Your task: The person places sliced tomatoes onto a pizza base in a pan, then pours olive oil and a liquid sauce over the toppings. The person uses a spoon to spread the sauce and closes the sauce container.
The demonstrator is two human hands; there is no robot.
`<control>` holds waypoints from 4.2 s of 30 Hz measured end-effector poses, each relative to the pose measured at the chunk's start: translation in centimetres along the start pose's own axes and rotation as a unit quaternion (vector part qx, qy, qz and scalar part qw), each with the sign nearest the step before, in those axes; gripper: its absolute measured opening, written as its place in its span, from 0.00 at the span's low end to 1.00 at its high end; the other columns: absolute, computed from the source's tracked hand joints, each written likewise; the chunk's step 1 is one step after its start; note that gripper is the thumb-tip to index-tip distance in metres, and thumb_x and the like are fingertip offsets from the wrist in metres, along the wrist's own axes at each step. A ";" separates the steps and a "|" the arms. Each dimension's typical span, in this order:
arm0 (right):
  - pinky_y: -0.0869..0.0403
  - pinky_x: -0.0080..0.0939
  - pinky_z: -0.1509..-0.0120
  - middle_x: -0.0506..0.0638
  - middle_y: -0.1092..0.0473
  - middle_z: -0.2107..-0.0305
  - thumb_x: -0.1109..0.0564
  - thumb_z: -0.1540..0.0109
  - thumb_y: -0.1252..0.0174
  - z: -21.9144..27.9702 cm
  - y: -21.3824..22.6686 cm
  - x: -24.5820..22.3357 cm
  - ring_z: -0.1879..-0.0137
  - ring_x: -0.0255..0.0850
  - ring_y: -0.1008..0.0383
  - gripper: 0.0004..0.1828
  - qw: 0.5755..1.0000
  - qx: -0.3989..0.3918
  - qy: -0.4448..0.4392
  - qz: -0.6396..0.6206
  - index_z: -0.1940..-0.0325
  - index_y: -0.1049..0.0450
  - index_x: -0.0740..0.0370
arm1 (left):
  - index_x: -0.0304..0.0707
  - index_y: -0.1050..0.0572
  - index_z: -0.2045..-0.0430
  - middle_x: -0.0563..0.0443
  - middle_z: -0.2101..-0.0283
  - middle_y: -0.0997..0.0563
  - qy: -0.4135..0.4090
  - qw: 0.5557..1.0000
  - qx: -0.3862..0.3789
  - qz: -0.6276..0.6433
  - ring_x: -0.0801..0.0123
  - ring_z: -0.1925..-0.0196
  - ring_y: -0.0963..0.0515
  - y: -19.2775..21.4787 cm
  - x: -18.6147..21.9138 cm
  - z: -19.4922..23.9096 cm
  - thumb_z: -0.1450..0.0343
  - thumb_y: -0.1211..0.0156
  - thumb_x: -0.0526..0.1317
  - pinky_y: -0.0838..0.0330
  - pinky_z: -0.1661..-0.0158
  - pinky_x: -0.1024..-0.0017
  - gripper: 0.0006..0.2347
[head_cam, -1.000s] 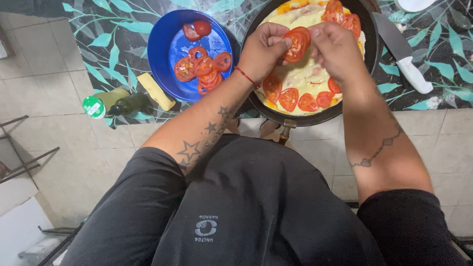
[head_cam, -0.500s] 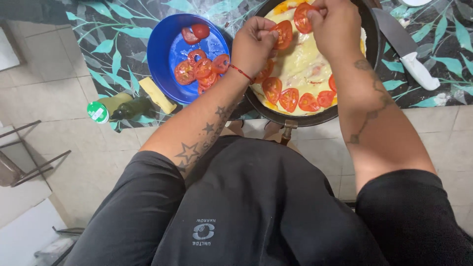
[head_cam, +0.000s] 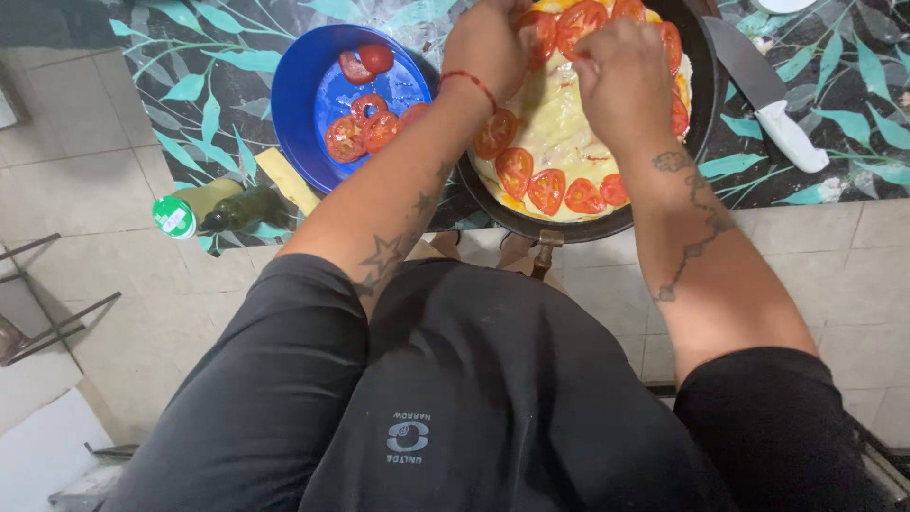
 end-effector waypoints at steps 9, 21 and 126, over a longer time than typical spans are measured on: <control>0.37 0.55 0.54 0.48 0.29 0.49 0.56 0.40 0.37 2.2 -0.6 -1.5 0.54 0.54 0.37 0.14 0.994 0.019 0.033 0.101 0.49 0.23 0.52 | 0.55 0.23 0.70 0.63 0.60 0.25 -0.257 0.940 -0.052 -0.219 0.54 0.60 0.34 -0.6 3.1 5.0 0.32 0.52 0.39 0.40 0.63 0.57 0.08; 0.36 0.54 0.51 0.52 0.28 0.49 0.55 0.34 0.43 3.5 1.3 -6.8 0.49 0.54 0.37 0.14 0.998 -0.061 -0.014 -0.019 0.45 0.23 0.57 | 0.42 0.21 0.69 0.46 0.67 0.19 -0.054 0.993 0.045 -0.090 0.53 0.66 0.20 13.6 -9.6 9.7 0.32 0.39 0.39 0.28 0.68 0.58 0.04; 0.30 0.27 0.58 0.50 0.28 0.64 0.65 0.28 0.40 7.8 -1.2 3.0 0.60 0.30 0.26 0.08 0.858 0.078 -0.255 -0.440 0.50 0.32 0.58 | 0.53 0.24 0.74 0.60 0.76 0.19 -0.017 0.962 -0.176 0.207 0.78 0.76 0.23 -0.9 1.5 7.9 0.38 0.36 0.39 0.28 0.68 0.77 0.04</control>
Point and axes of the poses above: each hand's wrist, its own z-axis away from the middle knuckle, its own y-axis out of the back of the hand, x = y × z, the point moved 5 cm from there along -z, towards the middle knuckle
